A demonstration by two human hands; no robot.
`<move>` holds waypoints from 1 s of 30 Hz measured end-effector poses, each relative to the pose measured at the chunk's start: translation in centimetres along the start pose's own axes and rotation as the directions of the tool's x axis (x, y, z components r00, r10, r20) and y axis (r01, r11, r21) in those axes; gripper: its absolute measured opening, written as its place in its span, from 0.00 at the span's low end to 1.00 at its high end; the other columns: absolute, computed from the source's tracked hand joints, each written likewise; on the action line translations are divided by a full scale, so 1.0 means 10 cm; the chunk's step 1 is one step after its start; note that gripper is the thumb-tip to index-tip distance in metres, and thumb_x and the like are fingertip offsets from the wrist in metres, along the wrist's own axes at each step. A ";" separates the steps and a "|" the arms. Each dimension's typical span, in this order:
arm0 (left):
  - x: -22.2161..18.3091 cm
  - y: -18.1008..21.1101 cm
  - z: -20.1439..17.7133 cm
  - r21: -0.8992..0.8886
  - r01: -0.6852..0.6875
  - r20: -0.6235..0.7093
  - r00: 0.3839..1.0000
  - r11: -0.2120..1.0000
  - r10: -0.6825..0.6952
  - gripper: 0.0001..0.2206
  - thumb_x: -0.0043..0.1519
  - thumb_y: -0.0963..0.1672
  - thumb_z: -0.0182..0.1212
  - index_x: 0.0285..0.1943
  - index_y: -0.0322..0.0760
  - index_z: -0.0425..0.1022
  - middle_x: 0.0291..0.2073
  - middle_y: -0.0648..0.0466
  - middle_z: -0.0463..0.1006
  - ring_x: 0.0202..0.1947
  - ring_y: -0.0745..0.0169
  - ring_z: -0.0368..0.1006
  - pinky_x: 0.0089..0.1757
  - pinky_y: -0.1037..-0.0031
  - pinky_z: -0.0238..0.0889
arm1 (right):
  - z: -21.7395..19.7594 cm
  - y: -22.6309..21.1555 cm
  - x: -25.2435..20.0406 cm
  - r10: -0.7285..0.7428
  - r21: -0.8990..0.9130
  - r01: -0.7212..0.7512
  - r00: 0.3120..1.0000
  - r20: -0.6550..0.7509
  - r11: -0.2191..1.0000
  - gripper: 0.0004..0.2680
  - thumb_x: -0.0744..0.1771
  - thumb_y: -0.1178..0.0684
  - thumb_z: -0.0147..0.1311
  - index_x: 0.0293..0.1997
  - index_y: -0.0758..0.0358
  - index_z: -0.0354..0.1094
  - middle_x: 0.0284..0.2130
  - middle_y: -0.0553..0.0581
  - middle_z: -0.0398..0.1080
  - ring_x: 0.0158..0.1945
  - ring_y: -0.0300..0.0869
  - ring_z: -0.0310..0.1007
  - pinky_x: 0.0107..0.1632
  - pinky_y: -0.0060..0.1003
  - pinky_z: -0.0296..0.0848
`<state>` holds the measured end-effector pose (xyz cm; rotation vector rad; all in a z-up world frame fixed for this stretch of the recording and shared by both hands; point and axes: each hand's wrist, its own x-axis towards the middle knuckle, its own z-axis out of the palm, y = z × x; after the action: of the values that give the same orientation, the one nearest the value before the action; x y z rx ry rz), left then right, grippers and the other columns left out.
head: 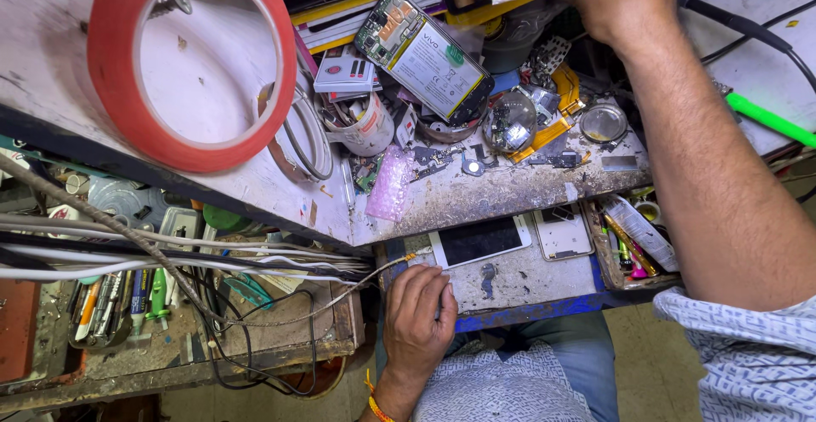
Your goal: The person assembles a phone by placing internal components and the rear plate, uses a screwdriver to secure parts, and then plugs in a cable to verify the device charges.
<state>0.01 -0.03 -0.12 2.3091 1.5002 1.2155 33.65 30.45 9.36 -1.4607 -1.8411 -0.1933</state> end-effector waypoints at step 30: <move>-0.04 0.01 0.12 0.067 -0.016 0.032 0.999 0.998 0.014 0.07 0.58 0.39 0.65 0.44 0.32 0.79 0.45 0.47 0.81 0.52 0.47 0.75 0.54 0.61 0.68 | 0.12 -0.22 0.17 0.379 0.204 -0.361 0.923 -0.060 0.910 0.23 0.60 0.46 0.75 0.54 0.63 0.69 0.47 0.65 0.75 0.51 0.57 0.75 0.51 0.51 0.73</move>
<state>0.85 -0.08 -1.12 2.3746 1.5391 1.1440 31.01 31.70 10.34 -1.6012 -1.4270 0.0949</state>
